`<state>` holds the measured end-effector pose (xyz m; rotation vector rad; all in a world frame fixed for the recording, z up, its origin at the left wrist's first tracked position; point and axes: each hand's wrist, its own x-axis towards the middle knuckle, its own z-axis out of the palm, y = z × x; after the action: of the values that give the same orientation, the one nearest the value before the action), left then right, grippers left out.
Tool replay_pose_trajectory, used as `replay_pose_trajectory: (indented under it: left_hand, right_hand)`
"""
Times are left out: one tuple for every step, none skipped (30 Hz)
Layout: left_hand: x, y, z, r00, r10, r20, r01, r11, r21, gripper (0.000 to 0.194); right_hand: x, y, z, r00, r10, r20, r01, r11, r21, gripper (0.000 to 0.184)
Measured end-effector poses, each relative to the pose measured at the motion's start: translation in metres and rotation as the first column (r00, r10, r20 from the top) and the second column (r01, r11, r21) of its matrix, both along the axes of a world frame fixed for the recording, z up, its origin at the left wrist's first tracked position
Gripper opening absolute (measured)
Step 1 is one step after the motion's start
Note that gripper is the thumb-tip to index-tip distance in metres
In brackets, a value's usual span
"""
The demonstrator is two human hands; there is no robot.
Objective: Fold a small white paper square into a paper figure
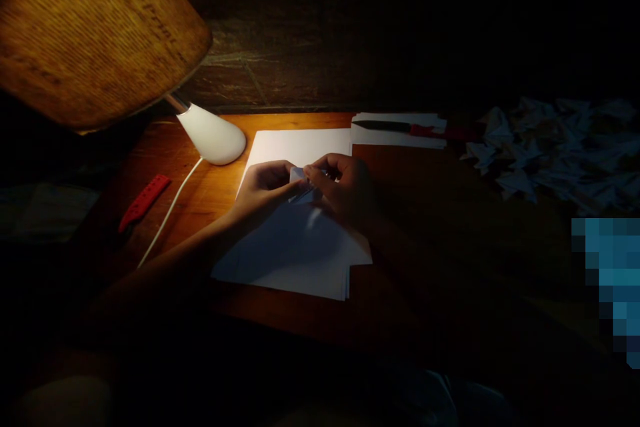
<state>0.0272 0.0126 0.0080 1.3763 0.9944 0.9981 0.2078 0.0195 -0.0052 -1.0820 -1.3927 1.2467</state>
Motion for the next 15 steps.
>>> replay_pose_trajectory:
  left_hand:
    - [-0.0003, -0.0001, -0.0001, 1.000, 0.004, -0.008, -0.004, 1.000, 0.002, 0.044]
    - [-0.0008, -0.0002, -0.0001, 1.000, 0.010, -0.014, -0.010, 1.000, 0.007, 0.044]
    - [-0.0013, -0.0001, 0.0001, 1.000, 0.016, -0.021, -0.016, 1.000, 0.014, 0.044]
    - [-0.0020, 0.0000, 0.0004, 0.999, 0.021, -0.031, -0.020, 1.000, 0.024, 0.043]
    - [-0.0027, 0.0001, 0.0009, 0.999, 0.025, -0.045, -0.024, 0.999, 0.031, 0.042]
    - [-0.0034, 0.0002, 0.0013, 0.998, 0.025, -0.057, -0.023, 0.999, 0.035, 0.042]
    - [-0.0042, 0.0003, 0.0017, 0.998, 0.022, -0.067, -0.019, 0.999, 0.036, 0.041]
    - [-0.0049, 0.0004, 0.0018, 0.997, 0.014, -0.078, -0.011, 0.999, 0.036, 0.040]
    - [-0.0054, 0.0005, 0.0016, 0.996, 0.002, -0.090, 0.001, 0.999, 0.036, 0.040]
    - [-0.0059, 0.0006, 0.0011, 0.994, -0.012, -0.107, 0.016, 0.999, 0.039, 0.042]
    - [-0.0063, 0.0006, 0.0002, 0.992, -0.022, -0.124, 0.028, 0.998, 0.048, 0.044]
    - [-0.0066, 0.0007, -0.0007, 0.989, -0.029, -0.144, 0.038, 0.997, 0.061, 0.046]
    - [-0.0069, 0.0007, -0.0017, 0.986, -0.031, -0.164, 0.044, 0.996, 0.077, 0.049]
    - [-0.0072, 0.0008, -0.0026, 0.983, -0.031, -0.180, 0.048, 0.994, 0.094, 0.053]
    - [-0.0077, 0.0009, -0.0031, 0.981, -0.029, -0.190, 0.050, 0.993, 0.108, 0.055]
  right_hand:
    - [-0.0001, 0.0000, -0.0004, 1.000, 0.008, -0.009, -0.008, 1.000, -0.002, 0.029]
    - [0.0001, -0.0001, -0.0006, 1.000, 0.016, -0.015, -0.016, 1.000, -0.002, 0.027]
    - [0.0004, 0.0000, -0.0006, 0.999, 0.030, -0.015, -0.031, 1.000, -0.003, 0.025]
    - [0.0009, 0.0001, -0.0003, 0.999, 0.052, -0.010, -0.052, 0.999, -0.005, 0.023]
    - [0.0016, 0.0003, 0.0002, 0.997, 0.076, -0.003, -0.076, 0.997, -0.008, 0.022]
    - [0.0022, 0.0006, 0.0008, 0.996, 0.094, 0.005, -0.094, 0.996, -0.008, 0.021]
    - [0.0030, 0.0010, 0.0014, 0.994, 0.108, 0.014, -0.107, 0.994, -0.006, 0.020]
    - [0.0036, 0.0013, 0.0018, 0.993, 0.116, 0.020, -0.116, 0.993, -0.002, 0.019]
    - [0.0042, 0.0016, 0.0020, 0.993, 0.117, 0.020, -0.118, 0.993, 0.009, 0.019]
    - [0.0046, 0.0016, 0.0020, 0.994, 0.110, 0.015, -0.110, 0.994, 0.022, 0.018]
    - [0.0049, 0.0014, 0.0018, 0.995, 0.103, 0.010, -0.104, 0.994, 0.032, 0.018]
    - [0.0051, 0.0010, 0.0015, 0.995, 0.099, 0.005, -0.099, 0.994, 0.037, 0.018]
    - [0.0053, 0.0003, 0.0011, 0.996, 0.091, -0.002, -0.091, 0.995, 0.038, 0.018]
    - [0.0053, -0.0006, 0.0009, 0.996, 0.091, -0.007, -0.091, 0.995, 0.033, 0.019]
    - [0.0053, -0.0015, 0.0008, 0.995, 0.100, -0.007, -0.100, 0.995, 0.024, 0.019]
